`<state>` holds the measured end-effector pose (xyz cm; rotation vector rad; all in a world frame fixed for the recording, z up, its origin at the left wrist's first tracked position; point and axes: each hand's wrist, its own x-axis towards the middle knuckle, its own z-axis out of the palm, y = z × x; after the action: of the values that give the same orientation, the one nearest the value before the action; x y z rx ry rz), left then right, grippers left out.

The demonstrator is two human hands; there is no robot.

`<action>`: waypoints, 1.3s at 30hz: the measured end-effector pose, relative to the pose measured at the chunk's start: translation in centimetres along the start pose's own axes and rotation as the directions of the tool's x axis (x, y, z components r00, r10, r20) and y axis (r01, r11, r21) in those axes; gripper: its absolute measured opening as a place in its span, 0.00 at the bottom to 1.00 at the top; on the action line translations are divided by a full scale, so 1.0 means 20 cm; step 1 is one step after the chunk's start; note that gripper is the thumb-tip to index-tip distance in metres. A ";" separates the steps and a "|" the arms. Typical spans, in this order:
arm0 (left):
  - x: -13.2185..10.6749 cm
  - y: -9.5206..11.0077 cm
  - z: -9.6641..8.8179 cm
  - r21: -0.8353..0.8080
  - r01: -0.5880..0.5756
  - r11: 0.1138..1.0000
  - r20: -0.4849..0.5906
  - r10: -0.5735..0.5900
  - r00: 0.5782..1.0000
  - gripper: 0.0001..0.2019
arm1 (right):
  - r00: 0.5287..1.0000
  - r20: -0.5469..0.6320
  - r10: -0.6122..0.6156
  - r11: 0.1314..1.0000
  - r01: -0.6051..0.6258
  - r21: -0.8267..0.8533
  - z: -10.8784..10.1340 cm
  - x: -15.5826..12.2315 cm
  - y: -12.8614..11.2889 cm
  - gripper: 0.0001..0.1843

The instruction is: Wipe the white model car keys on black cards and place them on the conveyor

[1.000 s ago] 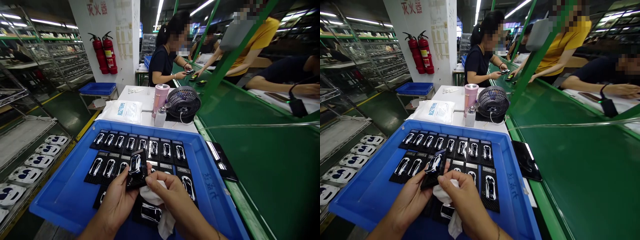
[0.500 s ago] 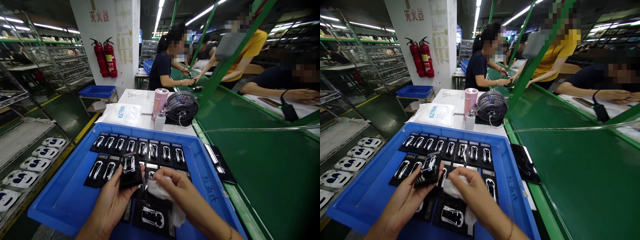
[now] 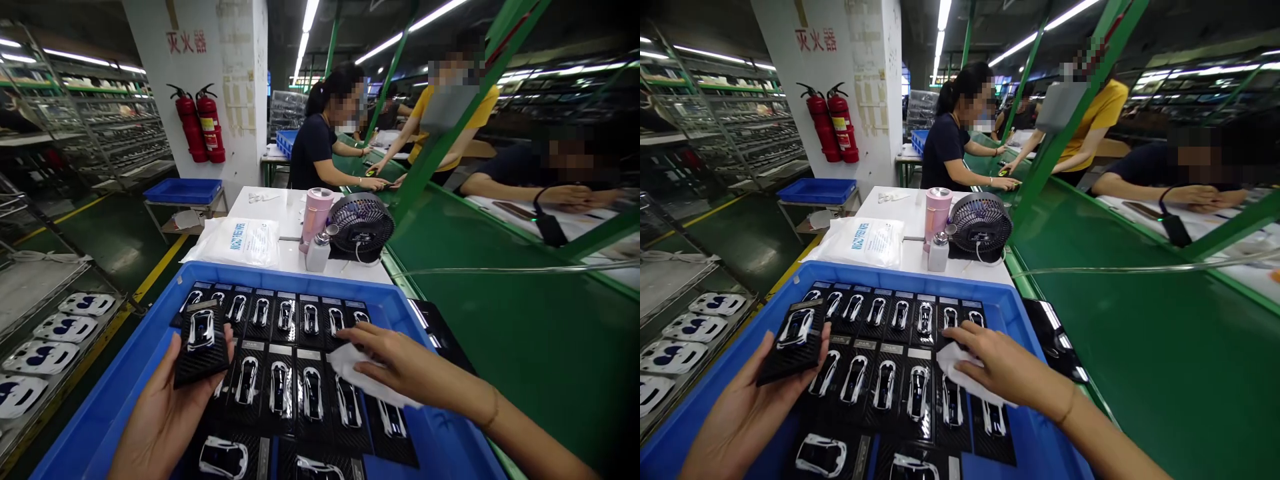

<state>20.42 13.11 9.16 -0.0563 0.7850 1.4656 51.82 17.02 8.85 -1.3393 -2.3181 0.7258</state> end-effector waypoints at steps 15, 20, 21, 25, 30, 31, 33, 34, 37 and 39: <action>0.15 0.13 -0.17 0.131 -0.108 0.985 -0.143 0.127 0.982 0.21 | 0.980 -0.197 0.003 0.980 -0.042 -0.194 -0.03 0.84 0.28 0.10; 0.13 0.09 -0.12 0.273 -0.055 0.960 -0.218 0.118 0.969 0.20 | 0.976 -0.216 -0.006 0.974 -0.043 -0.224 0.18 1.11 0.18 0.17; 0.12 0.08 -0.11 0.315 -0.036 0.948 -0.228 0.112 0.967 0.20 | 0.972 -0.236 0.018 0.971 -0.073 -0.229 0.20 1.17 0.18 0.18; 0.11 0.06 -0.07 0.431 -0.059 0.900 -0.215 0.165 0.963 0.22 | 0.951 -0.275 0.139 0.946 -0.210 -0.248 0.26 1.36 0.18 0.19; 0.13 0.08 -0.09 0.362 -0.007 0.932 -0.194 0.083 0.977 0.25 | 0.974 -0.129 0.188 0.926 -0.219 -0.307 0.39 1.41 0.21 0.16; 0.14 0.09 -0.09 0.342 0.014 0.940 -0.200 0.058 0.978 0.25 | 0.977 -0.103 0.188 0.924 -0.212 -0.320 0.41 1.41 0.22 0.16; 0.14 0.09 -0.08 0.305 0.052 0.951 -0.212 0.014 0.977 0.24 | 0.979 -0.080 0.187 0.918 -0.203 -0.341 0.44 1.39 0.22 0.17; 0.14 0.08 -0.07 0.290 0.062 0.955 -0.215 0.002 0.977 0.23 | 0.979 -0.084 0.185 0.915 -0.203 -0.349 0.45 1.38 0.22 0.17; 0.11 0.07 -0.05 0.313 0.002 0.950 -0.206 0.066 0.976 0.25 | 0.969 -0.177 0.172 0.903 -0.227 -0.366 0.43 1.37 0.20 0.17; 0.10 0.06 -0.04 0.356 -0.058 0.933 -0.199 0.136 0.970 0.26 | 0.946 -0.288 0.150 0.895 -0.254 -0.366 0.41 1.36 0.18 0.18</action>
<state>18.76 14.55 8.10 0.0915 1.2367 1.4082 36.69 40.22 1.67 -1.7564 -2.2096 0.1136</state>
